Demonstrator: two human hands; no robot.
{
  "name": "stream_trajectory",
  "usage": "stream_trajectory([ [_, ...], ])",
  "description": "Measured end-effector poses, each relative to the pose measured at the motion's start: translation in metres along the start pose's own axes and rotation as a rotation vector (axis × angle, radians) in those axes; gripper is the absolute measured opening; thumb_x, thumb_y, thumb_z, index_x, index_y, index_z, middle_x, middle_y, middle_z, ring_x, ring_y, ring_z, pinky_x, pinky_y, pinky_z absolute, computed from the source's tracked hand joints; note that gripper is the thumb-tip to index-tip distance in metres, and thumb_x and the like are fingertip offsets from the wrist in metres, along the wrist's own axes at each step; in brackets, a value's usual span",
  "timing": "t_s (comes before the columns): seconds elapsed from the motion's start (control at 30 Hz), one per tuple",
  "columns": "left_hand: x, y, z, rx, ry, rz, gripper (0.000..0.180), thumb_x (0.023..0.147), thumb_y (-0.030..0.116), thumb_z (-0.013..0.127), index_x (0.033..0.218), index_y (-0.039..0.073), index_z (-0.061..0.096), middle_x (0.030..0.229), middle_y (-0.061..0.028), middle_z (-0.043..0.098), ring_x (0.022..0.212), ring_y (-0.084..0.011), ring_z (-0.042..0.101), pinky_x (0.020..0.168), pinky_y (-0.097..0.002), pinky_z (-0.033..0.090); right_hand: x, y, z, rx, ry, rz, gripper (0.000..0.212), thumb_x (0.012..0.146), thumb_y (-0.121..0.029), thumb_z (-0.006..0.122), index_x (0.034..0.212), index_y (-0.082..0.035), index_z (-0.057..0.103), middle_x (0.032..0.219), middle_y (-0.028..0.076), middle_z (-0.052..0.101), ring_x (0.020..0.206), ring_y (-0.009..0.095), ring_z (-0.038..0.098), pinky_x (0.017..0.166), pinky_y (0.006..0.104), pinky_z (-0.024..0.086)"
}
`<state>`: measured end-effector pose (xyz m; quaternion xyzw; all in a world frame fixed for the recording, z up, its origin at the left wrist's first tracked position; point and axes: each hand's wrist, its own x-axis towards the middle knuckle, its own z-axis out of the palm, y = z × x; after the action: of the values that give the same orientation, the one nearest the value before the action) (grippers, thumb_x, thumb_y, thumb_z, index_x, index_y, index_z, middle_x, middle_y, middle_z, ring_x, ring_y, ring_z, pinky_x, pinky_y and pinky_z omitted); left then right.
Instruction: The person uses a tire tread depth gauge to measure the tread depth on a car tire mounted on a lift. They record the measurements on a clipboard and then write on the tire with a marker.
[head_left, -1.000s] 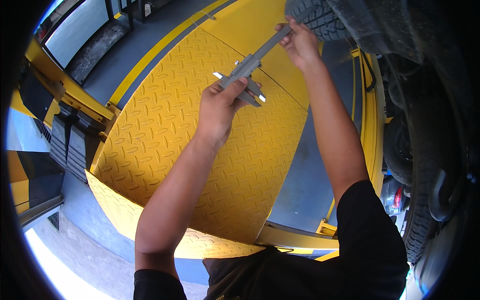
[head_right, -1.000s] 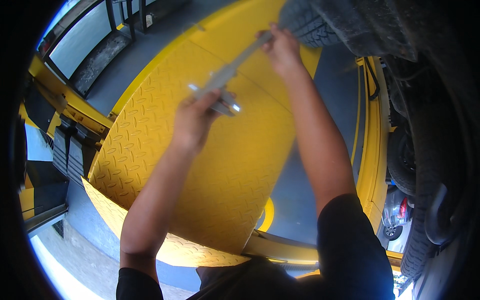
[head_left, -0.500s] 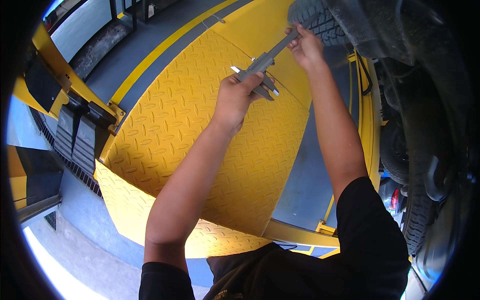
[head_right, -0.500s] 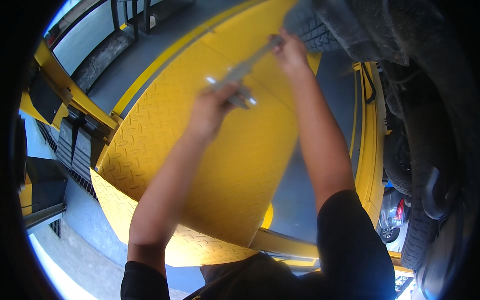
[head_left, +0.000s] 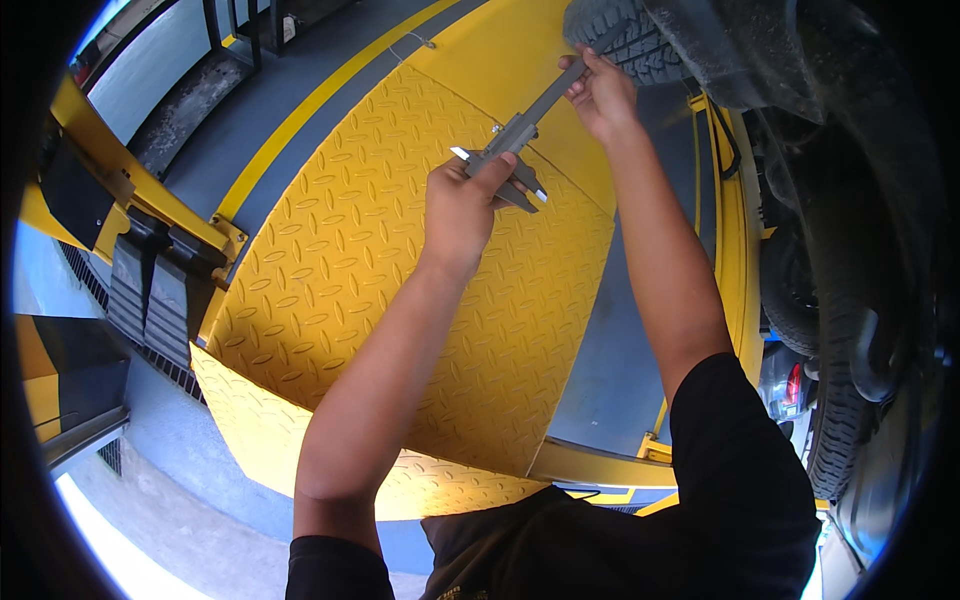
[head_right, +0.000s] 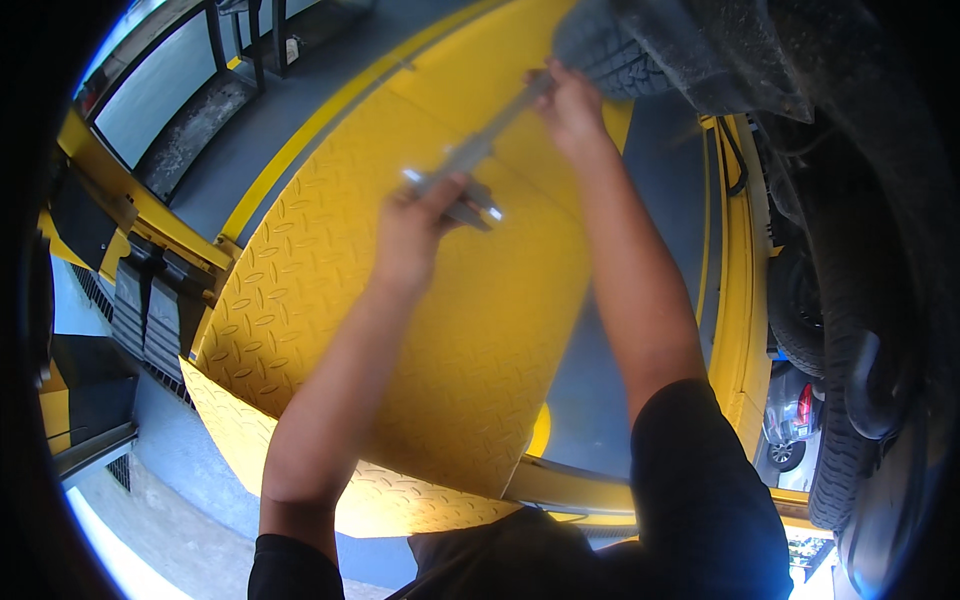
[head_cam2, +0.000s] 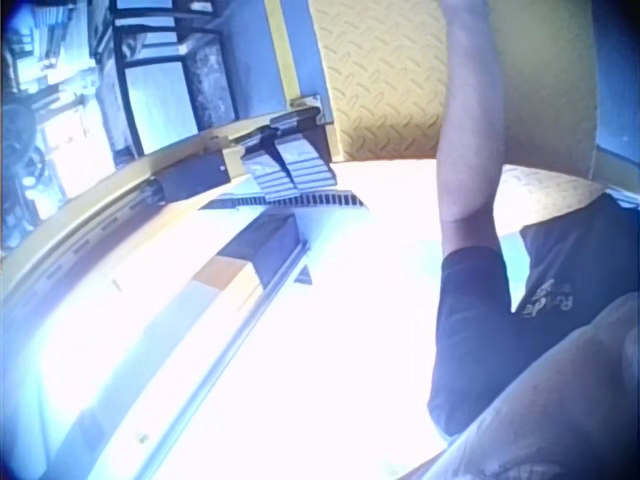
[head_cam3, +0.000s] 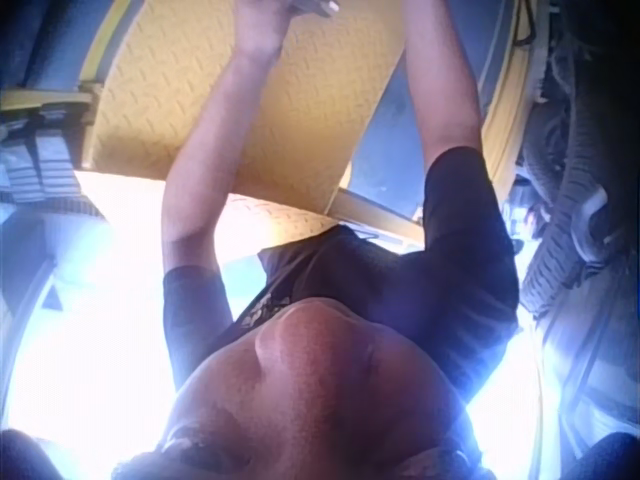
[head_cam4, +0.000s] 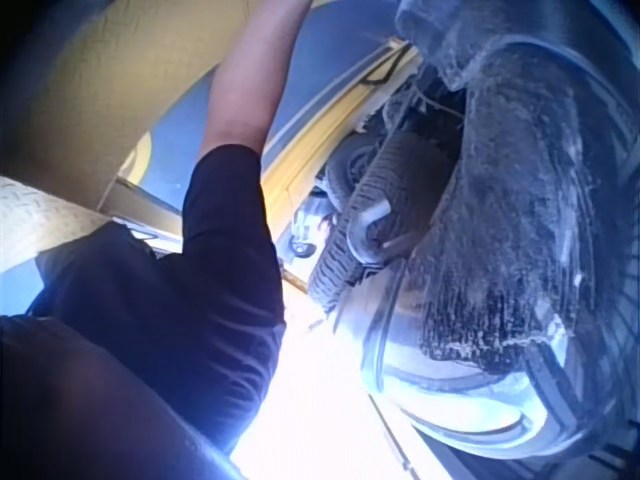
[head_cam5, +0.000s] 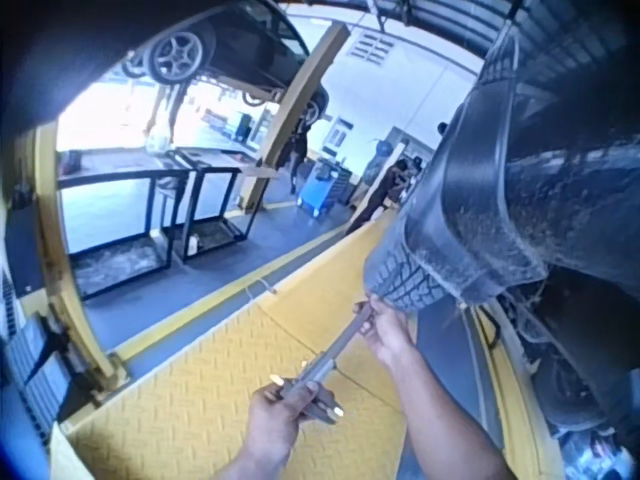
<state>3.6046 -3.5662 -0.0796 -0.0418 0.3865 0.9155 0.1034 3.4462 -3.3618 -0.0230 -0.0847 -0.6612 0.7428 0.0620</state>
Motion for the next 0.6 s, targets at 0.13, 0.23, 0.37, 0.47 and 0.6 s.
stream_trajectory([
  [0.13, 0.001, -0.001, -0.004, -0.036, -0.008, -0.029, 0.021, 0.096, 0.013, 0.062, 0.099, -0.007, 0.060, 0.085, -0.0135, 0.070, 0.076, -0.0198, 0.068, 0.075, -0.0343, 0.059, -0.003, 0.003, 0.005, -0.005, 0.014, -0.001, 0.022, 0.108, -0.017, 0.042, 0.120, -0.002, 0.051, 0.090, 0.013, 0.065, 0.059, 0.013, 0.044, 0.060, 0.0279, 0.041],
  [0.23, 0.005, 0.002, -0.004, -0.027, -0.016, -0.031, 0.024, 0.096, 0.017, 0.062, 0.104, -0.005, 0.060, 0.088, -0.0126, 0.069, 0.079, -0.0204, 0.067, 0.075, -0.0347, 0.057, -0.001, -0.001, 0.010, 0.018, 0.011, -0.005, 0.018, 0.108, -0.016, 0.041, 0.114, -0.003, 0.052, 0.089, 0.013, 0.064, 0.059, 0.013, 0.045, 0.059, 0.0278, 0.041],
  [0.37, 0.009, 0.006, -0.007, -0.269, 0.009, -0.117, 0.032, 0.095, 0.024, 0.063, 0.114, -0.001, 0.061, 0.100, -0.0106, 0.068, 0.086, -0.0198, 0.065, 0.077, -0.0348, 0.053, -0.003, -0.002, 0.015, -0.009, 0.049, 0.029, 0.015, 0.108, -0.016, 0.041, 0.111, -0.005, 0.051, 0.089, 0.014, 0.064, 0.059, 0.014, 0.046, 0.059, 0.0284, 0.041],
  [0.47, 0.007, 0.007, -0.011, -0.264, 0.081, -0.110, 0.036, 0.095, 0.027, 0.064, 0.118, 0.000, 0.062, 0.108, -0.0087, 0.067, 0.087, -0.0181, 0.063, 0.076, -0.0331, 0.051, -0.011, 0.004, 0.019, -0.032, 0.011, 0.016, 0.014, 0.108, -0.016, 0.042, 0.112, -0.005, 0.050, 0.089, 0.014, 0.064, 0.060, 0.014, 0.046, 0.059, 0.0287, 0.042],
  [0.6, 0.003, 0.006, -0.013, -0.192, 0.193, -0.035, 0.035, 0.095, 0.028, 0.064, 0.116, 0.000, 0.064, 0.104, -0.0068, 0.069, 0.083, -0.0171, 0.061, 0.074, -0.0314, 0.049, -0.026, 0.013, 0.027, -0.009, -0.029, 0.030, 0.012, 0.108, -0.016, 0.041, 0.110, -0.006, 0.049, 0.089, 0.014, 0.064, 0.061, 0.014, 0.047, 0.060, 0.0282, 0.042],
])
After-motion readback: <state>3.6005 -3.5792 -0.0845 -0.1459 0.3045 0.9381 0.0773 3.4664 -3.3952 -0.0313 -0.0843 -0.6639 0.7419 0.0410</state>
